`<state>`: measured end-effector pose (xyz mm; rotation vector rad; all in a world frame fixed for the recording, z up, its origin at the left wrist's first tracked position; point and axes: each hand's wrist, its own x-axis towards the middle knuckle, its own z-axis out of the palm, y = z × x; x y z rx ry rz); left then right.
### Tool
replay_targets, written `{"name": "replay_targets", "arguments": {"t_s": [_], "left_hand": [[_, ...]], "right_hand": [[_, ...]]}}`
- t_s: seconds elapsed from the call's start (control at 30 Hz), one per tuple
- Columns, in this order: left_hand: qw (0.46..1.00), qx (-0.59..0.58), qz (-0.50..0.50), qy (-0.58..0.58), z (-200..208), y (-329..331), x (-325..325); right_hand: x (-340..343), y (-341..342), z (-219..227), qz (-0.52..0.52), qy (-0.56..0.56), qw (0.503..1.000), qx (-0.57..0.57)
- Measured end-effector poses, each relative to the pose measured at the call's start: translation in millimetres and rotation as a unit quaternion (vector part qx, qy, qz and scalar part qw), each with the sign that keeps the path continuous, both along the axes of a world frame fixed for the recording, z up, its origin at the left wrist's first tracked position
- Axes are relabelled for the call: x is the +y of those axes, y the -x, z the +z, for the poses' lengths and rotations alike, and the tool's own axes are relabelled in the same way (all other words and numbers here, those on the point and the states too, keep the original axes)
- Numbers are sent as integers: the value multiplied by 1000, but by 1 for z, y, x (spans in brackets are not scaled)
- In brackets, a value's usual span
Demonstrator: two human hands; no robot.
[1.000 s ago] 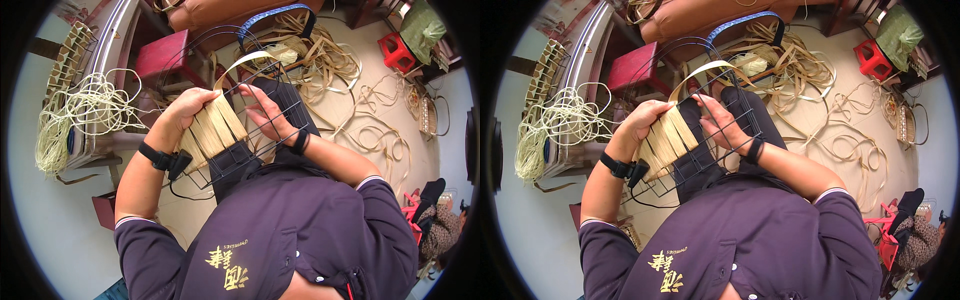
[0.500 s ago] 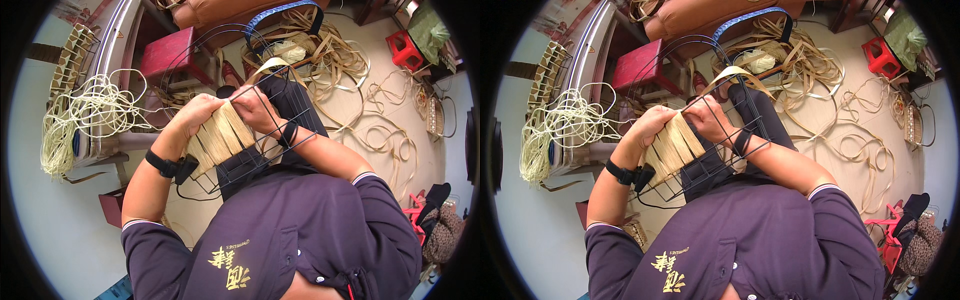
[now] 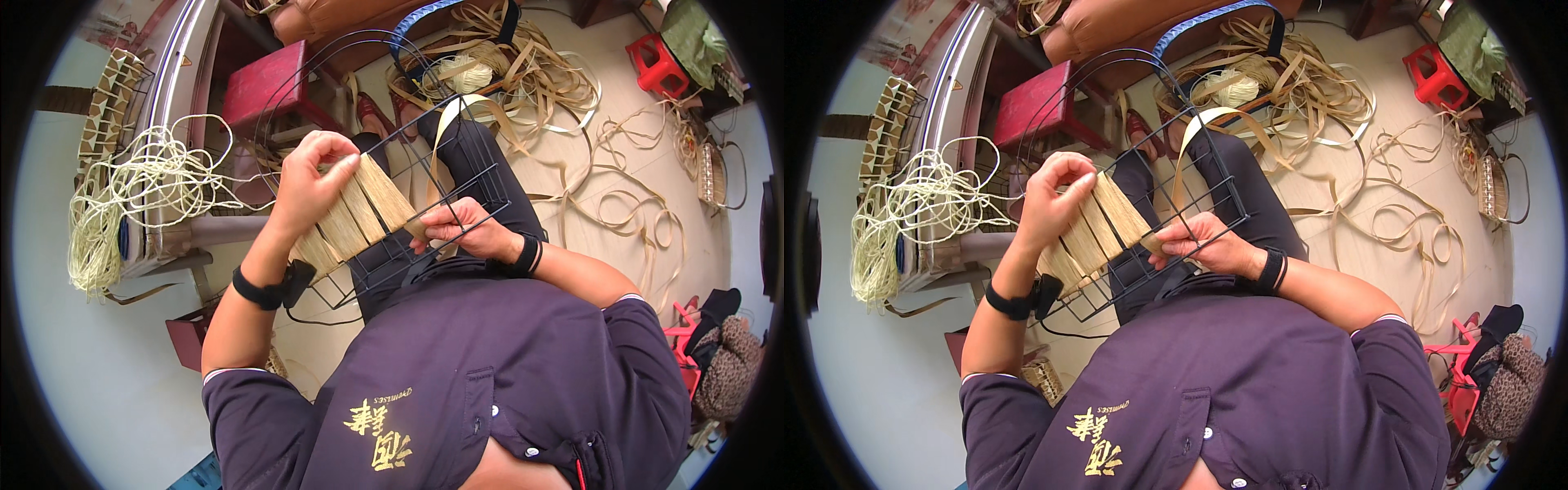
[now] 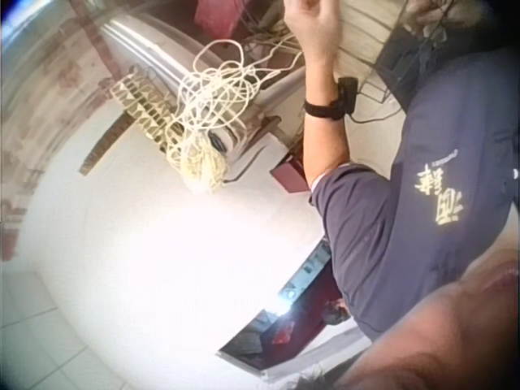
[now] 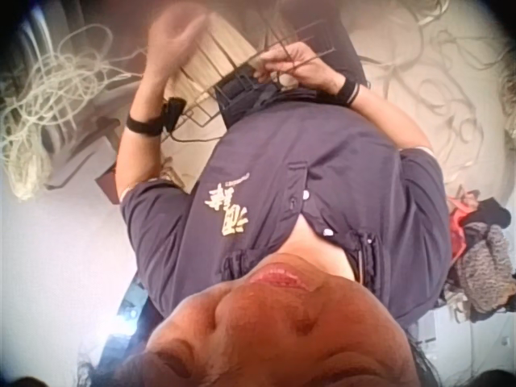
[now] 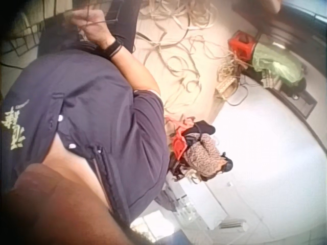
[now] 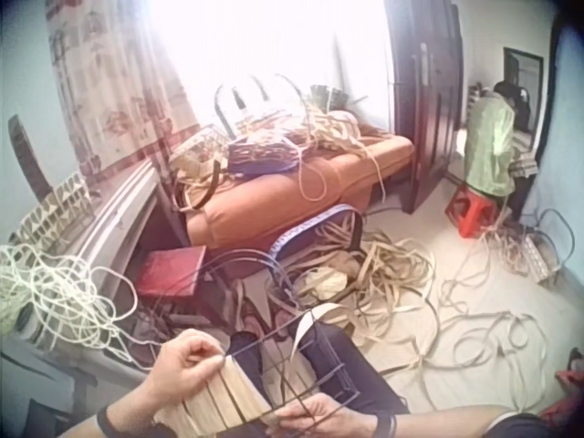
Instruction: The person weaves bamboo strips into a metal wire frame to construct a basket.
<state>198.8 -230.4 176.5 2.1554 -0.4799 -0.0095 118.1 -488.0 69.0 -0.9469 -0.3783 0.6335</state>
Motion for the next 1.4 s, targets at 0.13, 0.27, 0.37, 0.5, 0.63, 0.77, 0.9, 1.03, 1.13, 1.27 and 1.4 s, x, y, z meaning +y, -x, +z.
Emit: {"name": "replay_targets", "arguments": {"t_s": [0.13,0.27,0.37,0.5,0.63,0.77,0.9,1.03,1.13,1.27,1.4], "left_hand": [[968,-149,-141,-148,36,37,-33],[953,-133,-172,-212,27,68,-56],[929,-211,-149,-264,12,76,-62],[896,-287,-157,-299,5,82,-71],[882,-300,-138,-336,3,85,-81],[875,-279,-135,-371,5,82,-83],[887,-295,-149,-322,-4,84,-74],[898,-317,-150,-268,-7,79,-69],[904,-312,-161,-244,-5,80,-66],[904,-306,-177,-240,0,79,-68],[908,-274,-188,-256,18,73,-70]], "right_hand": [[-3,0,3,12,-14,999,36],[-4,1,0,15,-41,997,64],[-6,0,-9,21,-49,997,58],[-13,2,-13,24,-27,998,45],[-17,4,6,-6,27,998,52],[-22,4,0,-1,47,999,6],[-42,11,4,42,127,991,-28],[-72,24,39,37,306,834,-457],[-95,-15,102,320,298,777,-452],[-51,-80,137,-160,230,712,-643],[-8,-112,109,-23,439,738,-512]]}}
